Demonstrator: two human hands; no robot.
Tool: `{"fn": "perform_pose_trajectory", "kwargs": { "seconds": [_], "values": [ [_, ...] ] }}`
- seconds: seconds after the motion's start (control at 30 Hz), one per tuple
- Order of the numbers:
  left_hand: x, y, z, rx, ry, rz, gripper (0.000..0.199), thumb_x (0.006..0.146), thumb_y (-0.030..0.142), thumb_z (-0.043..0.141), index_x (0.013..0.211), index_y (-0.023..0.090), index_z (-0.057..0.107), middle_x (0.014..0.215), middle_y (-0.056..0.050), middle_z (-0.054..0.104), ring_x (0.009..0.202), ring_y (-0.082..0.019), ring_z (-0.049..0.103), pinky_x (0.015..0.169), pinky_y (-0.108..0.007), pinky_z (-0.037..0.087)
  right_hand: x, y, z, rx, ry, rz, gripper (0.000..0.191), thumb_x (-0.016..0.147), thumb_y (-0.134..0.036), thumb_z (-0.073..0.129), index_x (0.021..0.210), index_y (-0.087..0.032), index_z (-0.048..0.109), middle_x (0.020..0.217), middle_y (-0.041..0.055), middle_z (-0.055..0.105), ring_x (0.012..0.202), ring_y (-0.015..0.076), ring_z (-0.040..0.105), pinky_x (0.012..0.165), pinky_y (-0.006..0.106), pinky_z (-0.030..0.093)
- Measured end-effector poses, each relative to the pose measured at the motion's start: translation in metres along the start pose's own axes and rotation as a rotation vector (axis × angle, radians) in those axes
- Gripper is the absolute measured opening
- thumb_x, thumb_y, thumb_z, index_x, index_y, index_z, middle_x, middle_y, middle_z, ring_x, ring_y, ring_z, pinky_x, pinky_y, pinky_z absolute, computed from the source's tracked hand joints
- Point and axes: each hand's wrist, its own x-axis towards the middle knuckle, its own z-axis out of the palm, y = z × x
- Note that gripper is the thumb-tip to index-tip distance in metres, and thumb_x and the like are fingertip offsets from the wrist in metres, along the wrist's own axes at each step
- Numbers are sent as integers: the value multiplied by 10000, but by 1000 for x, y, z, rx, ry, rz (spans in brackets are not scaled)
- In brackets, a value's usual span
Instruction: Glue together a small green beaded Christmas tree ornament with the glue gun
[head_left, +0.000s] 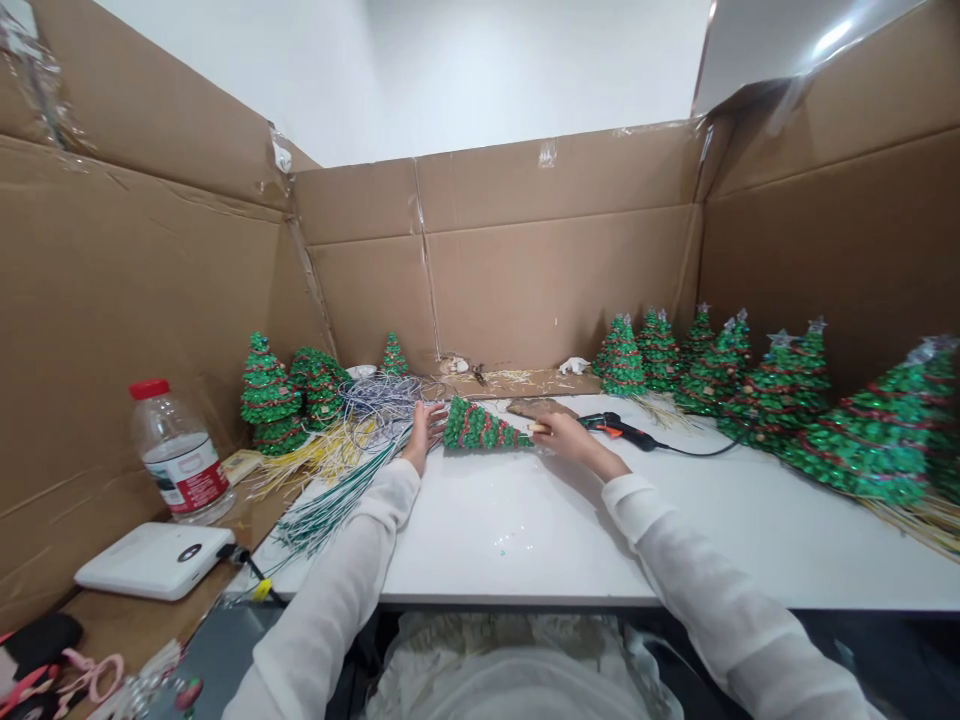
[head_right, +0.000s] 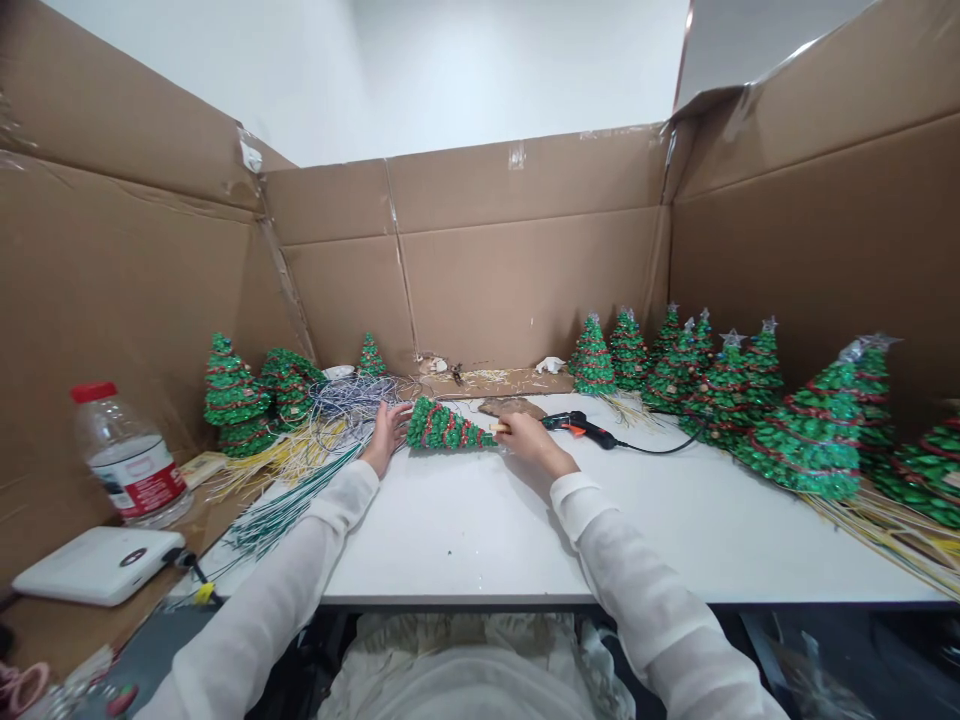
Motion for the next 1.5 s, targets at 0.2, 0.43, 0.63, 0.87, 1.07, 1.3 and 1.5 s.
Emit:
{"fn": "perform_pose_trajectory", "kwargs": {
  "seconds": [0.2,0.43,0.63,0.87,1.07,1.3,1.5],
  "values": [
    [0,-1,0,-33,13,-14,660,812,625,102,1172,214,473,1230,-71,529,884,-149,589,728,-258,440,-2,-4,-8,33,-15,29,126,730,-256,501,661,-176,568,644,6,568,587,126,485,529,223,303],
    [-2,1,1,4,19,-17,680,809,628,98,1197,201,457,1258,-82,509,932,-162,583,724,-255,453,-1,-6,-6,-38,-35,33,155,747,-210,479,623,-176,565,608,16,564,559,130,473,520,235,292],
    [-2,-1,2,-9,19,-23,645,813,623,144,1183,201,463,1232,-85,526,873,-158,605,689,-259,473,1,1,-7,-9,-2,16,137,743,-260,516,682,-170,598,654,20,583,591,131,490,537,229,316],
    [-3,-1,2,-21,14,-36,566,823,579,234,1160,197,482,1171,-79,576,889,-165,611,743,-275,471,0,17,-13,71,-146,29,140,692,-211,501,562,-172,540,508,-36,473,493,99,415,488,216,297],
    [-10,5,4,-32,11,-32,420,790,476,388,1089,214,524,1055,-53,633,874,-158,610,758,-268,453,0,5,-8,-14,-37,-32,133,719,-210,491,613,-171,563,609,10,551,554,121,445,526,233,296],
    [-2,1,-6,269,-60,137,244,651,199,472,856,171,600,844,-44,659,827,-159,594,732,-257,434,0,4,-8,-29,-56,4,144,727,-218,488,613,-172,563,605,18,550,560,133,455,526,242,283],
    [3,0,-24,548,-200,278,402,589,80,378,907,146,614,869,-38,656,827,-153,569,758,-263,420,-3,0,-10,-26,-60,-2,158,725,-198,461,581,-176,522,569,2,511,544,124,432,514,240,257]
  ]
}}
